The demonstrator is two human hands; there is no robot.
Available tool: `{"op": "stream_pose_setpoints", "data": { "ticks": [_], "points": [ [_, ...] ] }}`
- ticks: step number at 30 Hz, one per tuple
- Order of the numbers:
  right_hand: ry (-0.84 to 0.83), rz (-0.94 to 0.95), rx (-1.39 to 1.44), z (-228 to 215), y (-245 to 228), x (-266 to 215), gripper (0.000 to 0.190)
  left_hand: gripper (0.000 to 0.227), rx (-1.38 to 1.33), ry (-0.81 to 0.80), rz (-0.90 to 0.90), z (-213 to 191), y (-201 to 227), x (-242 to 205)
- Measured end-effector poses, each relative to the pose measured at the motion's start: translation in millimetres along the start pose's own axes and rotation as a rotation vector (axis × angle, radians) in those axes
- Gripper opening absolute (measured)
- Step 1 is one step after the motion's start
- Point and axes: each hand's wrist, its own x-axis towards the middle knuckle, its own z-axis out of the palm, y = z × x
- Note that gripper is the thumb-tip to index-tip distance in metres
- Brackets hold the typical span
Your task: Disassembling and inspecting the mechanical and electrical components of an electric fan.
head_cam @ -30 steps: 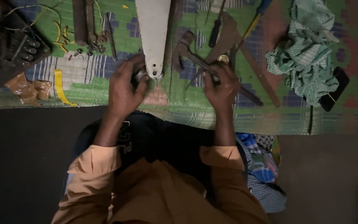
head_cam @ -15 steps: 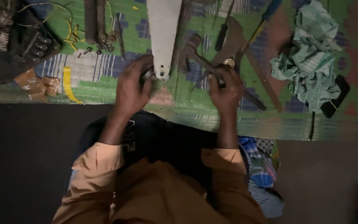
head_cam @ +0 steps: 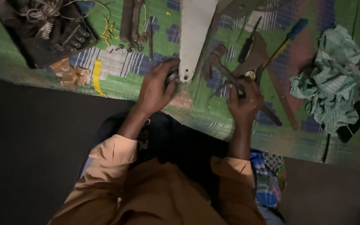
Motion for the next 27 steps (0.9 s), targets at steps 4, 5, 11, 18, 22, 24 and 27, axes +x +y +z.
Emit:
{"op": "stream_pose_setpoints", "data": {
  "ticks": [4, 5, 11, 18, 22, 24, 27],
  "points": [
    [0.03, -0.069, -0.045, 2.2, 2.0, 0.8, 0.019, 0.05, -0.017, -0.035, -0.02, 0.6, -1.1, 0.1],
    [0.013, -0.01, -0.046, 3.8, 5.4, 0.1, 0.018, 0.048, -0.017, -0.028, -0.007, 1.9, -3.7, -0.6],
    [0.04, 0.012, 0.005, 1.2, -0.6, 1.7, 0.018, 0.044, 0.025, -0.026, 0.012, 4.9, -4.4, 0.0],
    [0.049, -0.033, -0.026, -0.6, 0.4, 1.1, 0.02, 0.047, 0.022, 0.001, -0.025, 2.4, 0.4, 1.1],
    [0.012, -0.004, 0.067, 3.8, 10.6, -2.6, 0.016, 0.042, 0.054, 0.114, 0.139, -2.5, 1.8, -2.3],
    [0.043, -0.023, 0.002, -1.0, 0.6, 0.9, 0.02, 0.025, 0.031, 0.265, -0.134, -0.3, -5.8, -7.2],
    [0.012, 0.03, 0.023, -0.5, 3.6, 0.5, 0.019, 0.018, 0.228, 0.326, -0.169, -12.3, -22.0, -2.4]
  ]
}}
